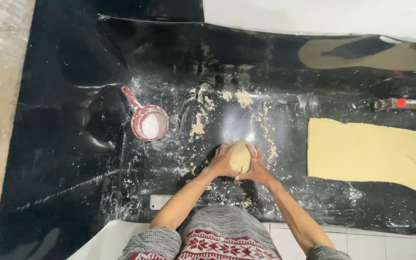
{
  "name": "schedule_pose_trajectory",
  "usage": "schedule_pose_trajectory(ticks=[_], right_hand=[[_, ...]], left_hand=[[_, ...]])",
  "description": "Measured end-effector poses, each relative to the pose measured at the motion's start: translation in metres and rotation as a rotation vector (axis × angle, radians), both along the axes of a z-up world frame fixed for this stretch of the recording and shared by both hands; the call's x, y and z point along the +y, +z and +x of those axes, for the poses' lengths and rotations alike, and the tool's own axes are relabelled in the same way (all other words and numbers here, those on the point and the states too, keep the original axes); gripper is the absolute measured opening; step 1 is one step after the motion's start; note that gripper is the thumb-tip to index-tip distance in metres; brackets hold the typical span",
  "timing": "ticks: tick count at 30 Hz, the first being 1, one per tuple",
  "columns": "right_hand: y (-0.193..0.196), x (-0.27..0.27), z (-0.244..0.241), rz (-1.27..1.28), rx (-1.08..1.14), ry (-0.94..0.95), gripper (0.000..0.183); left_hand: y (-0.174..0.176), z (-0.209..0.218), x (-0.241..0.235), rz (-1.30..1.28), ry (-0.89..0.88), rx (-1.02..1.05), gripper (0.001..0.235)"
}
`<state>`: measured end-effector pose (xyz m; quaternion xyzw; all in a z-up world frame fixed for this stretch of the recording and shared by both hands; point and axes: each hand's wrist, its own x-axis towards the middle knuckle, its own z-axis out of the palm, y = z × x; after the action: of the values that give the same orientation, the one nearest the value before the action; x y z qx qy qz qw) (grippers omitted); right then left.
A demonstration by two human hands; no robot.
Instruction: The person kneads a ball of dough on a black countertop using both hands. The person repeatedly folds, presses, and turns the dough while a red measuring cup and a flat sheet of dough remain nearby.
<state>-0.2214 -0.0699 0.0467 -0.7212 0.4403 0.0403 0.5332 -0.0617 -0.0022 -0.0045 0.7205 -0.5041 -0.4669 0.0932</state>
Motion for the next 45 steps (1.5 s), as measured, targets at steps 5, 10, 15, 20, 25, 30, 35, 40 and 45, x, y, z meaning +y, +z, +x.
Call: schedule_pose_trajectory(ticks=[5, 10, 15, 20, 25, 30, 35, 40, 45], right_hand=[[-0.026, -0.014, 0.012, -0.01, 0.016, -0.058, 0.137], [-0.035, -0.029, 0.02, -0.108, 0.158, 0.008, 0.127], [-0.038, -0.054, 0.029, -0.121, 0.312, 0.105, 0.113], [-0.049, -0.075, 0.037, -0.099, 0.344, 0.106, 0.106], [-0.054, -0.073, 0.033, -0.029, 0.343, 0.128, 0.104], [-0.004, -0.07, 0.044, -0.103, 0.075, 0.0, 0.093], [0.011, -0.046, 0.022, -0.109, -0.123, -0.159, 0.079], [-0.022, -0.016, 0.015, -0.053, -0.171, -0.241, 0.085], [0.018, -0.008, 0.031, -0.083, -0.098, -0.215, 0.127]], left_hand=[[-0.037, 0.002, -0.002, -0.045, 0.034, -0.031, 0.125], [-0.07, 0.003, -0.005, -0.145, 0.081, -0.03, 0.122], [-0.05, 0.013, -0.025, -0.047, 0.167, 0.018, 0.117], [-0.071, 0.02, -0.044, 0.02, 0.243, 0.036, 0.121], [-0.099, 0.013, -0.039, 0.06, 0.248, 0.047, 0.122], [-0.023, 0.027, -0.037, -0.223, 0.328, 0.026, 0.114], [0.035, 0.055, -0.011, -0.389, 0.19, 0.062, 0.106], [0.015, 0.06, 0.009, -0.185, 0.138, 0.034, 0.131], [-0.021, 0.039, 0.001, -0.116, 0.183, 0.073, 0.141]])
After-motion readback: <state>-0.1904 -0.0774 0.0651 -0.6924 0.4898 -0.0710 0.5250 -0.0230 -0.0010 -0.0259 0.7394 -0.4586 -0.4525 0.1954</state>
